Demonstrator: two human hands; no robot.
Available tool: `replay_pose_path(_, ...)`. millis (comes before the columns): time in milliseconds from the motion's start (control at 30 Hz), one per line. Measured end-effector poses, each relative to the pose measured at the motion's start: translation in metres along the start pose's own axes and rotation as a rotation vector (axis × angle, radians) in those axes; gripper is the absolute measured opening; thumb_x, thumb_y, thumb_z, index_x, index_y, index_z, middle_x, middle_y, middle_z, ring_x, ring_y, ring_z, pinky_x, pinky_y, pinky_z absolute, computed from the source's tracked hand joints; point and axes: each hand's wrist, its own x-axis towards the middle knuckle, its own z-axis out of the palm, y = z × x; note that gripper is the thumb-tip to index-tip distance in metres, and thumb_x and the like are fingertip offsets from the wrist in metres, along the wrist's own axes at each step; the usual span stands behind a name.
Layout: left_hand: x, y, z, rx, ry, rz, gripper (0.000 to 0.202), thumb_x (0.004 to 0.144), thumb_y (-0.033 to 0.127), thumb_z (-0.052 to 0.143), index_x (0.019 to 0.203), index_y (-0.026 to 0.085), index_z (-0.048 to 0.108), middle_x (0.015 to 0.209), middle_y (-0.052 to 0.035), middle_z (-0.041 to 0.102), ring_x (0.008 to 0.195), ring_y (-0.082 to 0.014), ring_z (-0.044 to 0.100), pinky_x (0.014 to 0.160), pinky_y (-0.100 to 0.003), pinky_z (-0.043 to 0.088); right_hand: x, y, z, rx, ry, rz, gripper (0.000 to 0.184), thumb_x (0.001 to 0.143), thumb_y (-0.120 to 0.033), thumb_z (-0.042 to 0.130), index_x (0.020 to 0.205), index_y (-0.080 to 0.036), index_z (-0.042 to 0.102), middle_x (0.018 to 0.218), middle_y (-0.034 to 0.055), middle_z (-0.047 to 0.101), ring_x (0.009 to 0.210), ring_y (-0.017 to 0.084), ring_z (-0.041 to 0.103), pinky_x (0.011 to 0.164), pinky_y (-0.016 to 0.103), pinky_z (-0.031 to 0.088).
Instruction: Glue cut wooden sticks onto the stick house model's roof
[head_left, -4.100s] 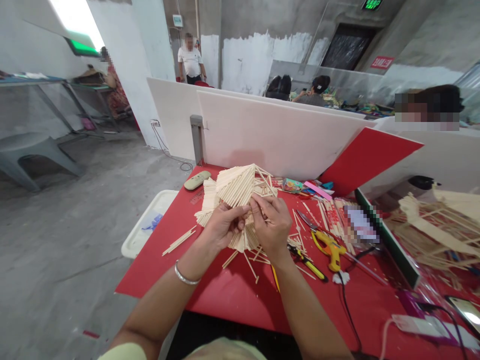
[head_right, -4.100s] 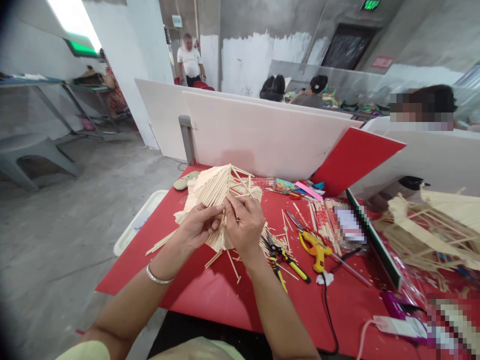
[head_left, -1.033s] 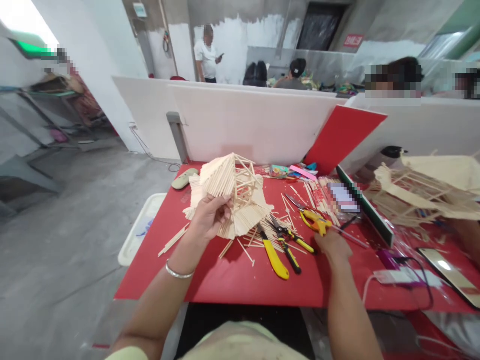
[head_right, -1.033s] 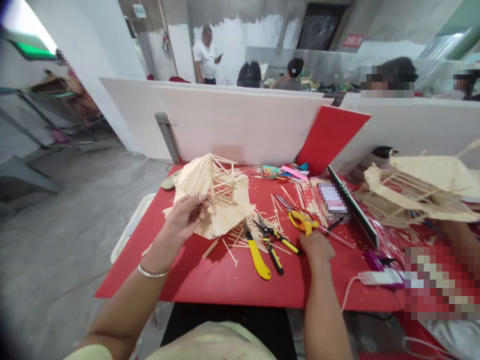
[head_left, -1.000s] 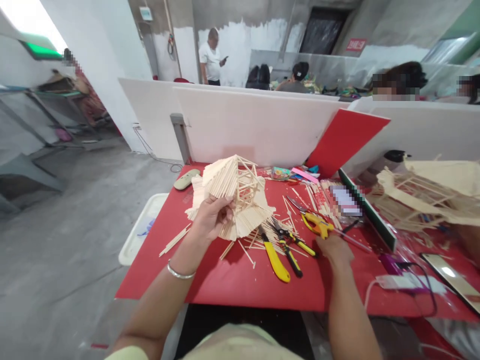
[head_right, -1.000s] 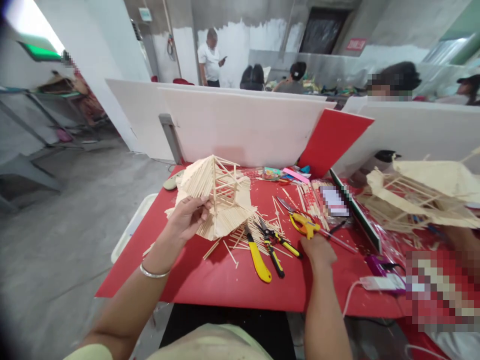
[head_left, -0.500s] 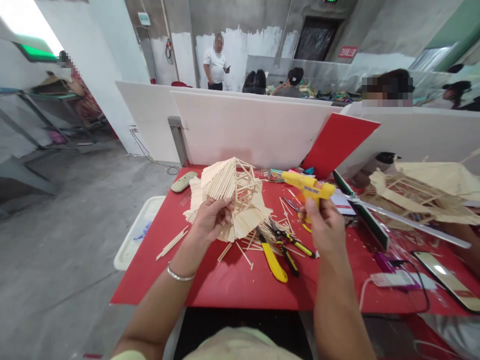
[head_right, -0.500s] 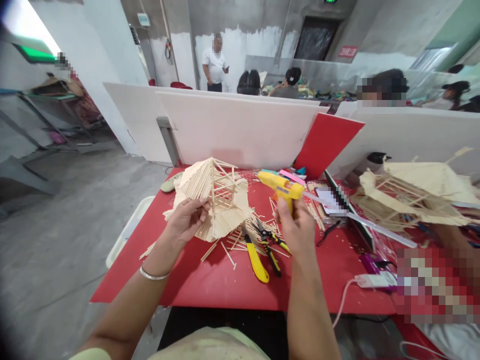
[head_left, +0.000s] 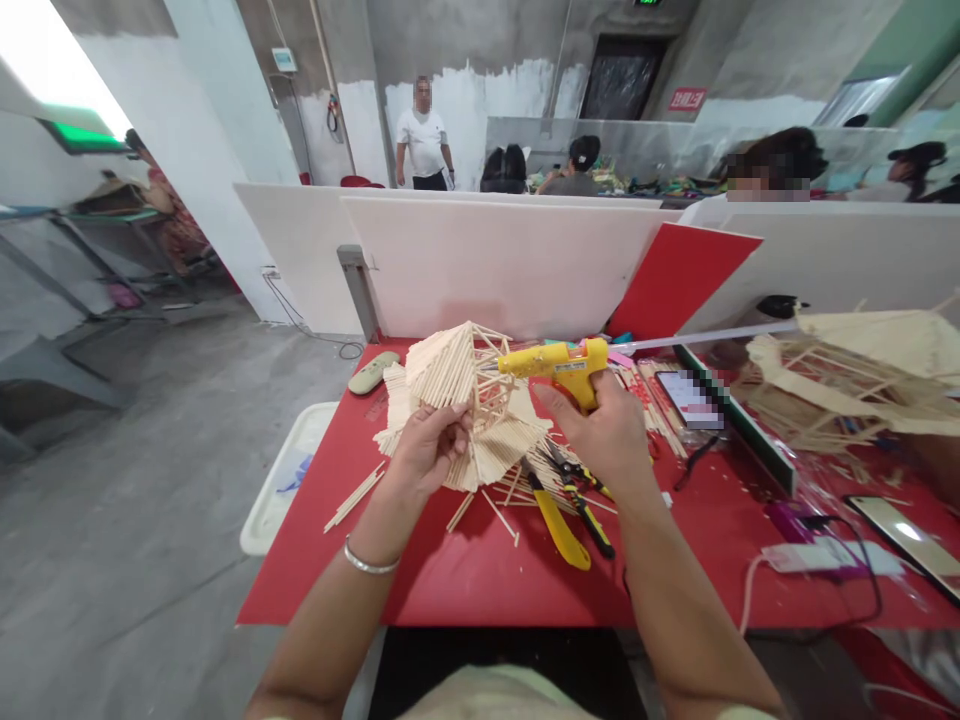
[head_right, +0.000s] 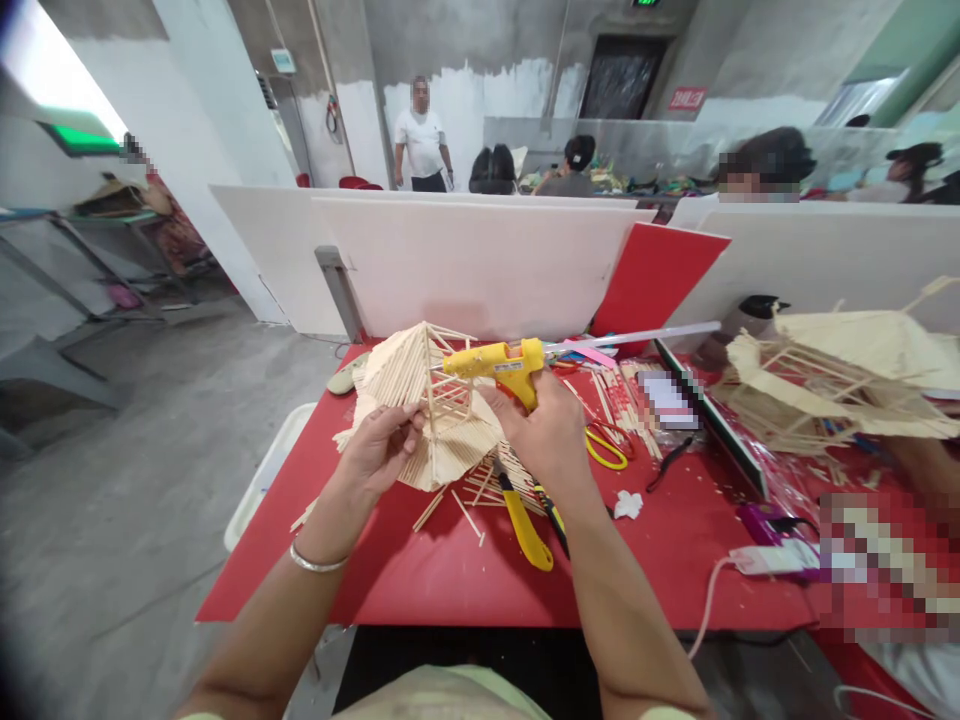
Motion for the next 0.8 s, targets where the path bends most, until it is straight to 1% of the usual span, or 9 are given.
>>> replay_pose_path(67,0.0,0.0,0.001,-0.007,-0.008,0.008,0.022,0.067,0.026,0.079,0.078,0.009,0.071,0.06,0.0003,0.065,0.037,-0.003,0.048,0.033,-0.016,0.034,0.002,0.001,0.006,-0.05,0.04,0.008,0.048,0.073,-0.066,0.067,0.081,-0.02,0.06,0.061,-0.0022,0.057,0.055,0.014,0.051,0.057,0.028,0.038)
replay_pose_path(100,-0.001,0.0,0.001,-0.011,-0.01,0.014,0.021,0.067,0.026,0.079,0.077,0.009,0.071,0.06,0.0003,0.065,0.037,-0.003,0.048,0.033,-0.015,0.033,0.004,0.003,0.01,-0.076,0.053,0.004,0.048,0.072,-0.066,0.068,0.08,-0.02,0.061,0.061,-0.0018,0.058,0.055,0.014,0.051,0.058,0.029,0.039)
replay_pose_path(233,-0.003,0.0,0.003,-0.017,0.003,0.019,0.02,0.067,0.025,0.079,0.075,0.009,0.071,0.06,0.0005,0.064,0.037,-0.0031,0.049,0.032,-0.015,0.033,0.006,0.009,0.021,-0.166,0.097,-0.029,0.039,0.077,-0.057,0.066,0.086,-0.019,0.064,0.064,0.0003,0.061,0.057,0.015,0.052,0.063,0.032,0.042)
replay_pose_path(333,-0.003,0.0,0.002,-0.022,0.0,0.019,0.02,0.068,0.024,0.079,0.077,0.008,0.071,0.061,0.0003,0.065,0.037,-0.0032,0.049,0.033,-0.015,0.033,0.007,0.014,0.025,-0.211,0.124,-0.073,0.034,0.079,-0.05,0.062,0.09,-0.018,0.064,0.07,0.0029,0.063,0.062,0.017,0.056,0.066,0.034,0.044)
replay_pose_path(433,-0.002,-0.001,0.0,-0.037,-0.009,0.011,0.02,0.069,0.024,0.078,0.08,0.008,0.072,0.061,0.0006,0.065,0.038,-0.0027,0.049,0.035,-0.014,0.035,0.007,0.016,0.027,-0.239,0.121,-0.109,0.035,0.079,-0.049,0.06,0.093,-0.018,0.064,0.078,0.0061,0.066,0.069,0.02,0.059,0.068,0.035,0.045)
replay_pose_path(567,-0.001,-0.002,-0.003,-0.063,-0.038,-0.017,0.021,0.07,0.023,0.078,0.082,0.007,0.072,0.062,0.0008,0.064,0.04,-0.0019,0.049,0.038,-0.012,0.037,0.007,0.016,0.029,-0.258,0.112,-0.125,0.032,0.08,-0.044,0.058,0.096,-0.016,0.062,0.085,0.0092,0.068,0.072,0.022,0.06,0.067,0.034,0.044)
replay_pose_path(800,-0.003,-0.002,-0.004,-0.085,-0.056,-0.039,0.024,0.07,0.023,0.079,0.086,0.007,0.071,0.064,0.0005,0.063,0.043,-0.002,0.049,0.036,-0.012,0.035,0.008,0.016,0.03,-0.275,0.098,-0.12,0.033,0.08,-0.045,0.056,0.097,-0.016,0.062,0.086,0.01,0.068,0.072,0.022,0.061,0.064,0.033,0.042)
